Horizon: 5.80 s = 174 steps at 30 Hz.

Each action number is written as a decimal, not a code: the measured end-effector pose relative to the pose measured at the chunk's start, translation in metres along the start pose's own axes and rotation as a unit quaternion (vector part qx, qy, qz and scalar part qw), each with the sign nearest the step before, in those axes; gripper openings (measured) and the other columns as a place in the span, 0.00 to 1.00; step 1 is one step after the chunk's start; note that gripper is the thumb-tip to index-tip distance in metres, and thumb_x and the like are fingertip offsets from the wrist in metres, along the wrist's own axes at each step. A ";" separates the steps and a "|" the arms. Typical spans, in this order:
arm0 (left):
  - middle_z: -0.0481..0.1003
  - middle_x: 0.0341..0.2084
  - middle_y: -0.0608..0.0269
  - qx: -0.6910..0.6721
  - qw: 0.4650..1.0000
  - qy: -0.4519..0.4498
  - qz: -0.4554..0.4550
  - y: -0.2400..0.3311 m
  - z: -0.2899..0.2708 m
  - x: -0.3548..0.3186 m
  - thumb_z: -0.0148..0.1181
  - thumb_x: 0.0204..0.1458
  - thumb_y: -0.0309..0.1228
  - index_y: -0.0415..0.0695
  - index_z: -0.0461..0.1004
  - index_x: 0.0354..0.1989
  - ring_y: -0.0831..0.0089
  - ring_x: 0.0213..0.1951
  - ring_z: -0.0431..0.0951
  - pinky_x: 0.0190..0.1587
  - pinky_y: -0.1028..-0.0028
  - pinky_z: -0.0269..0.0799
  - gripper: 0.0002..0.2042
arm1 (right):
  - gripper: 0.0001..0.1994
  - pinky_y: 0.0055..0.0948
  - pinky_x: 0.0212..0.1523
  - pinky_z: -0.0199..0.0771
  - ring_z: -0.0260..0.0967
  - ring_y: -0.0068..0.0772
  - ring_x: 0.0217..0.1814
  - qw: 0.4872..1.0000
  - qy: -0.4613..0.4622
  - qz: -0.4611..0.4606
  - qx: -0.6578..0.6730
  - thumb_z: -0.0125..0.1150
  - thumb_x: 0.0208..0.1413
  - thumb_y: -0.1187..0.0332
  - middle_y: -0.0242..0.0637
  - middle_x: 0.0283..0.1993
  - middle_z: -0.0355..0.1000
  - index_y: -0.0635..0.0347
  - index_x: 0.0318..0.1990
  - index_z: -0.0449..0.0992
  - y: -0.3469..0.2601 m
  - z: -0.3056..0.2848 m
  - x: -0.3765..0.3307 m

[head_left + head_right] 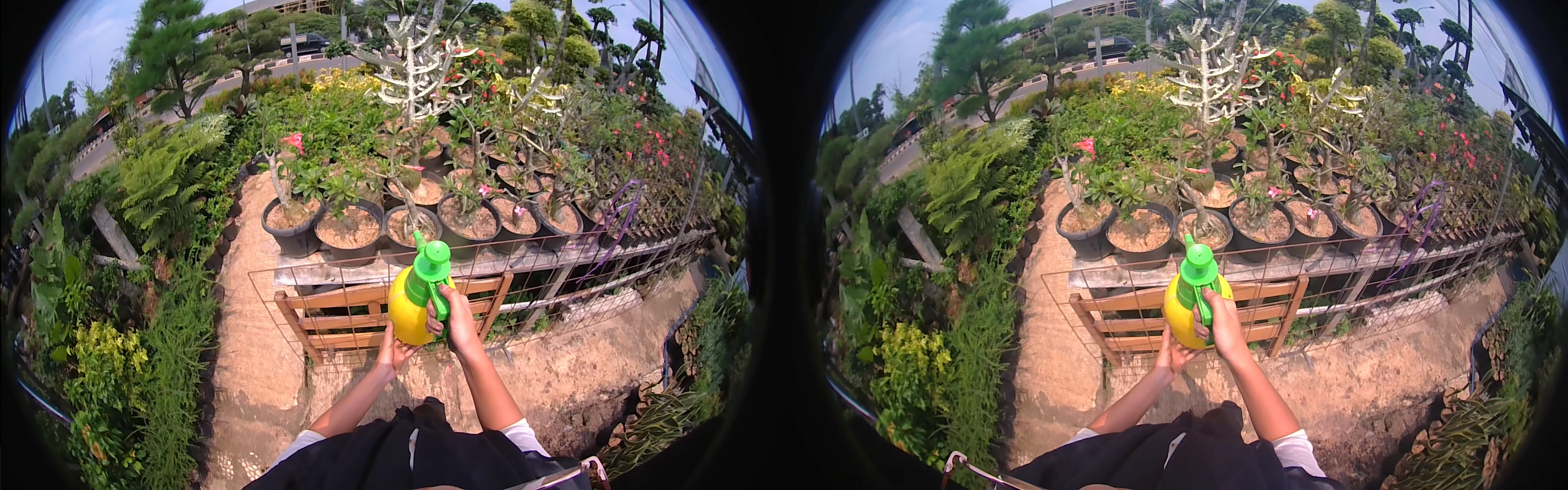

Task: The person walks through a plant nursery carrying a yellow and green pressure sprayer. They pump the handle to pressurize the sprayer and then spray water onto rows of potted plants and bonsai trees.

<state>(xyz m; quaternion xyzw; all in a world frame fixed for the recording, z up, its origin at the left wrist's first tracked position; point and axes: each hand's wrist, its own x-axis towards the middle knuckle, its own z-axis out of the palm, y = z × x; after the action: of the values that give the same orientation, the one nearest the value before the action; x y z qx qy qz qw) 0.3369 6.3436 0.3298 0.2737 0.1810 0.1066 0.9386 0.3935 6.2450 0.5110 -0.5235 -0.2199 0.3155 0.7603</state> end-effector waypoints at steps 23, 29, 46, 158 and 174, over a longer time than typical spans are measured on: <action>0.52 0.52 0.51 -0.074 0.991 0.087 -0.075 -0.030 -0.054 -0.029 0.44 0.42 0.59 0.42 0.44 0.55 0.56 0.52 0.57 0.52 0.58 0.57 0.39 | 0.17 0.20 0.11 0.51 0.49 0.20 0.09 0.994 -0.013 0.105 0.017 0.37 0.52 0.59 0.30 0.11 0.52 0.61 0.18 0.58 0.041 0.001 -0.012; 0.55 0.50 0.51 -0.093 0.979 0.149 -0.100 -0.052 -0.070 -0.058 0.45 0.41 0.60 0.41 0.47 0.54 0.59 0.51 0.59 0.49 0.58 0.60 0.39 | 0.16 0.20 0.11 0.49 0.49 0.21 0.09 0.988 -0.035 0.146 0.019 0.37 0.52 0.60 0.30 0.11 0.51 0.61 0.18 0.58 0.070 -0.011 -0.022; 0.58 0.46 0.51 -0.116 0.970 0.177 -0.122 -0.096 -0.040 -0.076 0.46 0.40 0.59 0.38 0.48 0.52 0.59 0.49 0.61 0.51 0.59 0.59 0.40 | 0.19 0.20 0.09 0.48 0.48 0.22 0.06 0.984 -0.031 0.174 -0.005 0.38 0.51 0.59 0.30 0.07 0.51 0.62 0.15 0.59 0.069 -0.053 -0.048; 0.57 0.48 0.52 0.220 0.946 -0.013 -0.240 0.912 -0.344 0.450 0.39 0.38 0.64 0.41 0.51 0.51 0.61 0.49 0.59 0.47 0.64 0.59 0.40 | 0.19 0.20 0.10 0.50 0.47 0.20 0.06 0.967 0.247 -0.058 0.030 0.35 0.52 0.58 0.30 0.08 0.51 0.61 0.15 0.58 0.154 0.604 0.818; 0.65 0.39 0.56 0.204 0.908 -0.023 -0.365 0.948 -0.343 0.548 0.39 0.38 0.64 0.39 0.56 0.46 0.66 0.41 0.68 0.42 0.70 0.64 0.39 | 0.18 0.21 0.10 0.47 0.47 0.21 0.06 0.955 0.296 0.010 0.026 0.39 0.51 0.58 0.29 0.08 0.51 0.62 0.16 0.59 0.133 0.586 0.925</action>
<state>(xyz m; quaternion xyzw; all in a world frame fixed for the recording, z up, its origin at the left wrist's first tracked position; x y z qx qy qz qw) 0.6045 7.4552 0.4300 0.3769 0.2646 -0.2889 0.8394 0.6219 7.3209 0.5984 -0.5753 0.0286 0.1599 0.8016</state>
